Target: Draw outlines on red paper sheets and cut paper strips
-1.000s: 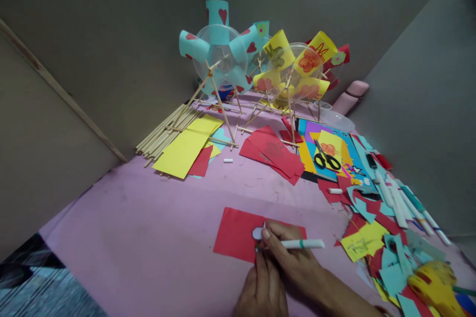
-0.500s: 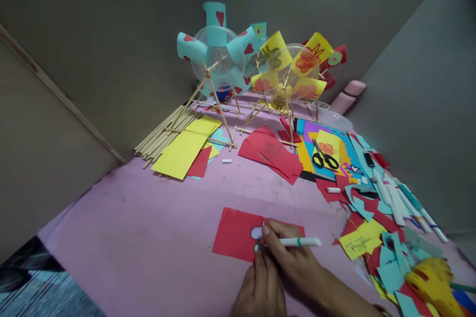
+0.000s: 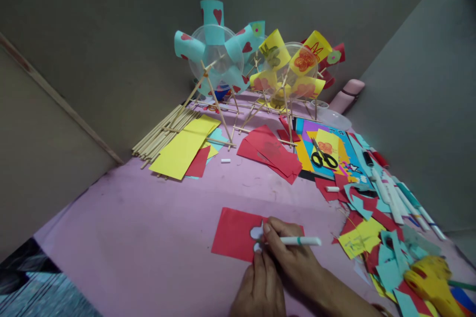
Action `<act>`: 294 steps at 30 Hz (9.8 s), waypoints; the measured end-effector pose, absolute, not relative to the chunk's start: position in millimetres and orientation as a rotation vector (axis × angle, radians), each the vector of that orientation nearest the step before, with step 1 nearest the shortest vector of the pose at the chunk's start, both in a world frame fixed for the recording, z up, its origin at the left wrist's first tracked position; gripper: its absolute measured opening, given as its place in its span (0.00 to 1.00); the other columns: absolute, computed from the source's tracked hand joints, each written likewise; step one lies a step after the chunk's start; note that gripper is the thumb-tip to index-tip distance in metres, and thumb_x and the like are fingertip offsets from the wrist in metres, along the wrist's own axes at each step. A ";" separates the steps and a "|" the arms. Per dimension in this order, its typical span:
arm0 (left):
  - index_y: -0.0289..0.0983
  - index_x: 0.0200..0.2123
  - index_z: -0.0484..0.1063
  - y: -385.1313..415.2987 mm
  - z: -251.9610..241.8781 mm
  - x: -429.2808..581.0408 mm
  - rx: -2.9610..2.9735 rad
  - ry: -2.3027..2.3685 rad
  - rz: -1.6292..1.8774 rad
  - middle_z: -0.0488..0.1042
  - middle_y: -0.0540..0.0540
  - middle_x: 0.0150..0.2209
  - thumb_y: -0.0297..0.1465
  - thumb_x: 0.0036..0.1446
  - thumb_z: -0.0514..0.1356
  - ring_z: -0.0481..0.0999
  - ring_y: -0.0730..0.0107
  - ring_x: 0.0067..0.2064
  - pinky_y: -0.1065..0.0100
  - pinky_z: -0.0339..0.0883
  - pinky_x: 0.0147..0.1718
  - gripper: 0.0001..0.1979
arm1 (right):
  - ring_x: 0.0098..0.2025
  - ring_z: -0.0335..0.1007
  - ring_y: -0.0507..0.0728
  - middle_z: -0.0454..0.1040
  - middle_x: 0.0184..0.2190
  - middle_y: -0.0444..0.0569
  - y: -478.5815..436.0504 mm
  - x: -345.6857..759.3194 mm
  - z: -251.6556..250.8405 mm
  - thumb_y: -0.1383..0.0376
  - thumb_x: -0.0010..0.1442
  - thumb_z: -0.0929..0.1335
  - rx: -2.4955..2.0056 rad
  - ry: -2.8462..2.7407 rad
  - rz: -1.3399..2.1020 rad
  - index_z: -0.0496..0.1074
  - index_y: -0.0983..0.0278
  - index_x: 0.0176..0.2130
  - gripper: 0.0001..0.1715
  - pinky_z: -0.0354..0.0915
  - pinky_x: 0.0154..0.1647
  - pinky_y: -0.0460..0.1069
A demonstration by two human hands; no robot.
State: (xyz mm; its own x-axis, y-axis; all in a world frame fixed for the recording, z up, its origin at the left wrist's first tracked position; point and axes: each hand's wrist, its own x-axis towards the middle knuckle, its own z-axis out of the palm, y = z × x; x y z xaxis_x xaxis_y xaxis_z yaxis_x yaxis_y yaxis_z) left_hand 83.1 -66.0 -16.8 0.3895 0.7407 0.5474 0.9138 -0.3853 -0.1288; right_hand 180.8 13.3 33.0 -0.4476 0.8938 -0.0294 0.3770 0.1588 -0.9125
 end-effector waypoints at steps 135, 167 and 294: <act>0.36 0.34 0.65 34.9 55.1 -4.3 -2.652 -2.449 -1.200 0.73 0.48 0.27 0.42 0.51 0.54 0.71 0.66 0.26 0.68 0.65 0.25 0.15 | 0.27 0.69 0.53 0.72 0.25 0.44 29.8 214.4 33.4 0.59 0.64 0.62 -1.137 -1.459 1.005 0.65 0.63 0.31 0.13 0.62 0.27 0.45; 0.45 0.50 0.69 29.6 35.5 -23.3 -3.175 -1.454 -0.672 0.68 0.46 0.51 0.34 0.53 0.66 0.63 0.59 0.53 0.58 0.58 0.52 0.21 | 0.22 0.48 0.51 0.50 0.18 0.36 6.0 189.4 20.1 0.48 0.64 0.57 -1.337 -1.430 1.030 0.54 0.60 0.23 0.25 0.49 0.22 0.46; 0.43 0.50 0.68 34.8 25.6 -17.7 -3.227 -1.326 -0.861 0.70 0.45 0.46 0.23 0.62 0.51 0.68 0.63 0.46 0.58 0.65 0.46 0.16 | 0.20 0.48 0.50 0.50 0.17 0.35 11.2 189.2 30.4 0.56 0.66 0.55 -1.454 -1.751 0.999 0.51 0.59 0.24 0.20 0.46 0.21 0.46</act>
